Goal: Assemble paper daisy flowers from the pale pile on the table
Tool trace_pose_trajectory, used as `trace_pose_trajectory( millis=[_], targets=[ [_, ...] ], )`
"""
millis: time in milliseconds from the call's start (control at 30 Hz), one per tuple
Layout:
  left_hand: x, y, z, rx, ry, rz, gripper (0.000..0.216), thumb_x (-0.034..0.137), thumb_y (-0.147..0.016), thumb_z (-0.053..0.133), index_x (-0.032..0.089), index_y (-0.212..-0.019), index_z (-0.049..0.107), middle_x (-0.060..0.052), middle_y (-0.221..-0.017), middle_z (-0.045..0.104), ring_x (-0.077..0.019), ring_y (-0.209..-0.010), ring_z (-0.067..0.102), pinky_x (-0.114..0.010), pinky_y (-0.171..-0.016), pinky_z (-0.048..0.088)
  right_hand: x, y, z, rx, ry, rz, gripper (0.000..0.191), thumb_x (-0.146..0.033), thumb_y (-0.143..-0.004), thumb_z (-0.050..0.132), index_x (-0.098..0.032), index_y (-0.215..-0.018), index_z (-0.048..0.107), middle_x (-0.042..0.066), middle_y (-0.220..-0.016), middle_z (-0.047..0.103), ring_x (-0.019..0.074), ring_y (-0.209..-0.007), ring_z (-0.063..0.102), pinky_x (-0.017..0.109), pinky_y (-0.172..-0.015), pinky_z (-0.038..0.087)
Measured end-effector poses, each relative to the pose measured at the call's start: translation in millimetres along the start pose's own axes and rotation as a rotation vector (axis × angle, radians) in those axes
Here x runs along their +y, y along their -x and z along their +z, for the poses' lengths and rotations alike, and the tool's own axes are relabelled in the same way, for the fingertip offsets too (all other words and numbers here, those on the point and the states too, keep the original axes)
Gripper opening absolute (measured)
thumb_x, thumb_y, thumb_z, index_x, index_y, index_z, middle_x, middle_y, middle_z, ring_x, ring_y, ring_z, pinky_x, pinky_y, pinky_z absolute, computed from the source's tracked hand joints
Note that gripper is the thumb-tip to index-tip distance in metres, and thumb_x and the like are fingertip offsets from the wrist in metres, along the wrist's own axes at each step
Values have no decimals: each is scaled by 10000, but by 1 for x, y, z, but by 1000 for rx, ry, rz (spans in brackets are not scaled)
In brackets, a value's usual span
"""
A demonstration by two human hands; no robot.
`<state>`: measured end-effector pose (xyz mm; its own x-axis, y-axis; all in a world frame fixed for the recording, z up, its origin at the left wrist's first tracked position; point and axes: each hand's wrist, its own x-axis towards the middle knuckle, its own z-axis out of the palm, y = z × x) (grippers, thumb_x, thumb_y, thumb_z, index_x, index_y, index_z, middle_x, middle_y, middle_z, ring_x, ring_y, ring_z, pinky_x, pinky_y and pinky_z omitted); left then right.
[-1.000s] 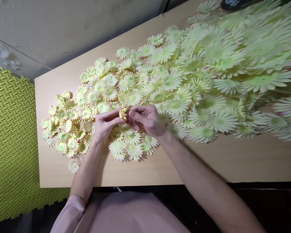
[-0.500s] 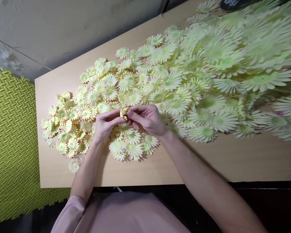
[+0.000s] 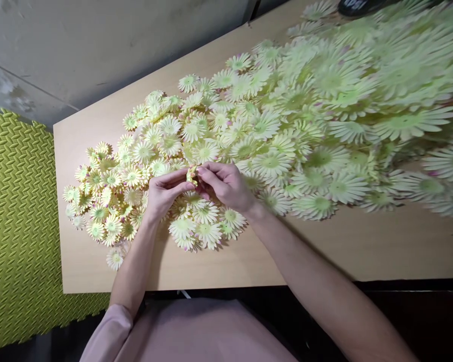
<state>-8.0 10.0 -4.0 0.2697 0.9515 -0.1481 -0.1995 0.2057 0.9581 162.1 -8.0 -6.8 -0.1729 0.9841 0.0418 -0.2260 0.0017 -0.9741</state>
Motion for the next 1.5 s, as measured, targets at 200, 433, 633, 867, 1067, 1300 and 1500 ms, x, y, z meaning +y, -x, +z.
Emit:
trace_pose_trajectory(
  millis=[200, 433, 633, 867, 1067, 1300, 1500],
  targets=[
    [-1, -1, 0, 12, -1, -3, 391, 299, -587, 904, 244, -959, 796, -52, -1000, 792, -237, -929, 755, -374, -892, 597, 2, 0, 1, 75, -3, -10, 264, -433, -890, 648, -188, -808, 698, -20, -551, 573, 100, -429, 524, 231, -386, 413],
    [-3, -1, -1, 10, 3, 18, 383, 287, -602, 896, 245, -969, 794, -48, -1005, 792, -217, -910, 756, -344, -875, 593, 6, -3, -6, -24, -219, -37, 204, -379, -864, 678, -188, -851, 749, 8, -638, 647, 129, -525, 588, 259, -474, 467],
    [-1, -1, 1, 11, 6, 16, 366, 286, -598, 898, 246, -949, 798, -44, -964, 797, -212, -868, 759, -358, -871, 596, 5, -1, -4, -4, -184, -52, 133, -306, -837, 717, -181, -860, 758, -10, -601, 640, 101, -476, 558, 244, -461, 448],
    [-2, -1, 0, -16, 2, 35, 365, 278, -618, 889, 255, -969, 794, -47, -997, 793, -210, -898, 759, -350, -892, 596, -3, 0, -1, 19, -112, -49, 173, -309, -851, 704, -154, -779, 733, -15, -546, 601, 82, -448, 510, 222, -418, 400],
    [-2, -1, 0, -10, -18, 33, 359, 298, -626, 886, 260, -970, 794, -50, -991, 794, -213, -891, 759, -352, -870, 603, -2, -1, -2, 19, -131, -65, 171, -315, -857, 701, -159, -799, 741, -12, -571, 625, 82, -451, 528, 217, -419, 417],
    [-3, -1, -1, -13, -10, 31, 381, 306, -623, 886, 253, -988, 791, -51, -1005, 792, -209, -889, 757, -344, -865, 601, 1, 0, -3, -6, -152, -29, 181, -347, -861, 702, -173, -863, 754, -3, -641, 660, 84, -459, 551, 220, -416, 438],
    [-1, 0, -1, -2, -1, 15, 374, 302, -614, 891, 260, -973, 793, -44, -1003, 792, -213, -896, 756, -356, -879, 596, 4, -1, -4, -24, -194, 24, 220, -388, -860, 695, -175, -850, 750, 8, -666, 653, 103, -510, 568, 240, -455, 458]
  ],
)
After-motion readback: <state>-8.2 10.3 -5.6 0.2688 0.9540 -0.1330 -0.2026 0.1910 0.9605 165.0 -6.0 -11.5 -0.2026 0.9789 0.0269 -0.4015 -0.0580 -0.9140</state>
